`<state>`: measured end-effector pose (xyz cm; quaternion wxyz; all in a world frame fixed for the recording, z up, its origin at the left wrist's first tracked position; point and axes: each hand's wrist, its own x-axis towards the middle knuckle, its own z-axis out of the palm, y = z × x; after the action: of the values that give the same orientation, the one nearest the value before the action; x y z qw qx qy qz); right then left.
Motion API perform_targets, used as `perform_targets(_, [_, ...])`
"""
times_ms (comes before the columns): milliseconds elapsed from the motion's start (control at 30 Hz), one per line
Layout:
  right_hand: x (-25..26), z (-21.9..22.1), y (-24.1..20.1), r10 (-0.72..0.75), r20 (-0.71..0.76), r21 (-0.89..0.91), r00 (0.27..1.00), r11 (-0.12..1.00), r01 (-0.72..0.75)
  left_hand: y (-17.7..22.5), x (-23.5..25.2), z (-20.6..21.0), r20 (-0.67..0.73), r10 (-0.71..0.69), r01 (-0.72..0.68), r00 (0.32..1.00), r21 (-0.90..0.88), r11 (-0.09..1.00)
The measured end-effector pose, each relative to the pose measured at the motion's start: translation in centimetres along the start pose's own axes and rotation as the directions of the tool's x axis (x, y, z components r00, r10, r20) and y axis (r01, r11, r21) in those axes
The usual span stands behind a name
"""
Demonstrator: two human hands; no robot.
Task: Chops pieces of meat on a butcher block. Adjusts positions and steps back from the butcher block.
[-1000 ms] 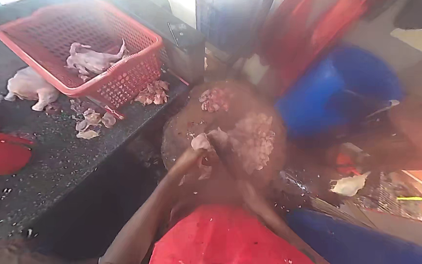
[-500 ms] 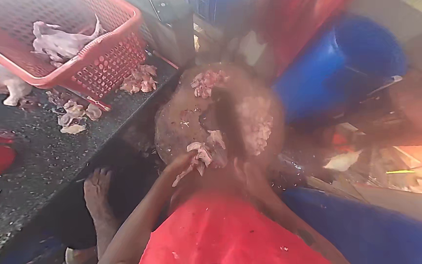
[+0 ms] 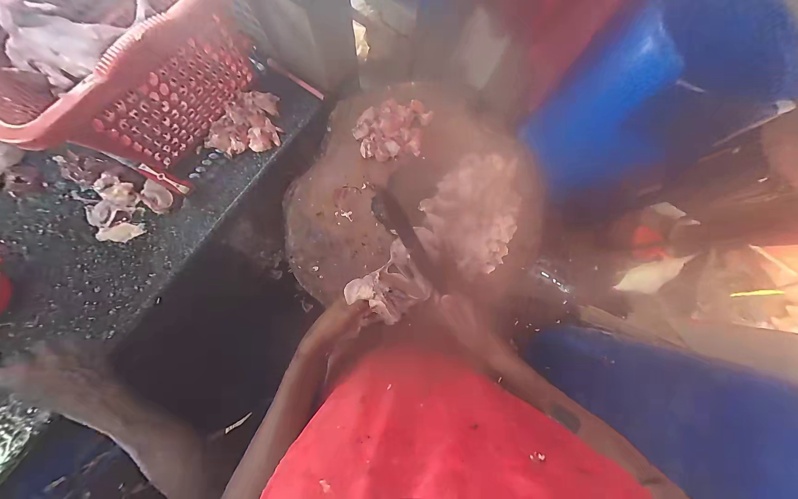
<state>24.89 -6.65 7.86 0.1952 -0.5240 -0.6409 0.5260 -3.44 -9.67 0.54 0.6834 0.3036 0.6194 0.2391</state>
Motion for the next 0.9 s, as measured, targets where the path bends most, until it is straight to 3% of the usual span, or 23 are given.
perform_targets(67, [-0.7, 0.5, 0.4, -0.080, -0.049, 0.122, 0.996, 0.989, 0.085, -0.7, -0.3, 0.3, 0.004, 0.010, -0.010, 1.000, -0.060, 0.998])
perform_targets(100, [-1.2, 0.9, 1.7, -0.067, -0.040, 0.100, 0.997, 0.992, 0.071, -0.9, -0.4, 0.3, 0.007, 0.014, -0.014, 1.000, -0.080, 0.997])
perform_targets(167, [-1.9, 0.9, 4.8, 0.106, 0.091, -0.085, 0.990, 0.991, -0.099, -0.7, -0.8, 0.0, 0.018, -0.004, 0.006, 1.000, -0.105, 0.994])
perform_targets(233, [-1.7, 0.8, 6.1, 0.333, 0.187, -0.238, 0.924, 0.928, -0.286, 0.2, -2.1, -0.9, -0.012, -0.053, 0.051, 0.999, -0.078, 0.996])
perform_targets(300, [-1.4, 1.0, 6.9, 0.424, 0.214, -0.315, 0.880, 0.882, -0.349, 0.9, -3.9, -2.6, -0.011, -0.075, 0.074, 0.997, -0.065, 0.995])
perform_targets(433, [-0.8, -0.1, 5.7, 0.396, 0.233, -0.268, 0.888, 0.904, -0.333, 1.5, -4.9, -5.5, 0.049, -0.051, 0.054, 0.997, -0.064, 0.996])
perform_targets(600, [-0.6, -0.3, 0.9, 0.164, 0.177, -0.059, 0.970, 0.986, -0.156, 1.0, -3.5, -5.3, 0.038, -0.059, 0.061, 0.998, -0.058, 0.996])
perform_targets(733, [1.0, 0.7, 3.0, 0.389, 0.286, -0.230, 0.876, 0.915, -0.332, 2.9, -4.2, -5.7, 0.056, -0.041, 0.045, 0.998, -0.063, 0.997])
perform_targets(800, [1.6, 1.1, 5.4, 0.422, 0.347, -0.303, 0.837, 0.896, -0.326, 5.3, -5.2, -6.9, 0.006, 0.020, -0.020, 1.000, -0.032, 0.999])
perform_targets(900, [1.4, 1.8, 6.2, 0.420, 0.342, -0.360, 0.841, 0.885, -0.295, 10.4, -6.0, -9.4, -0.100, 0.203, -0.198, 0.974, 0.063, 0.978])
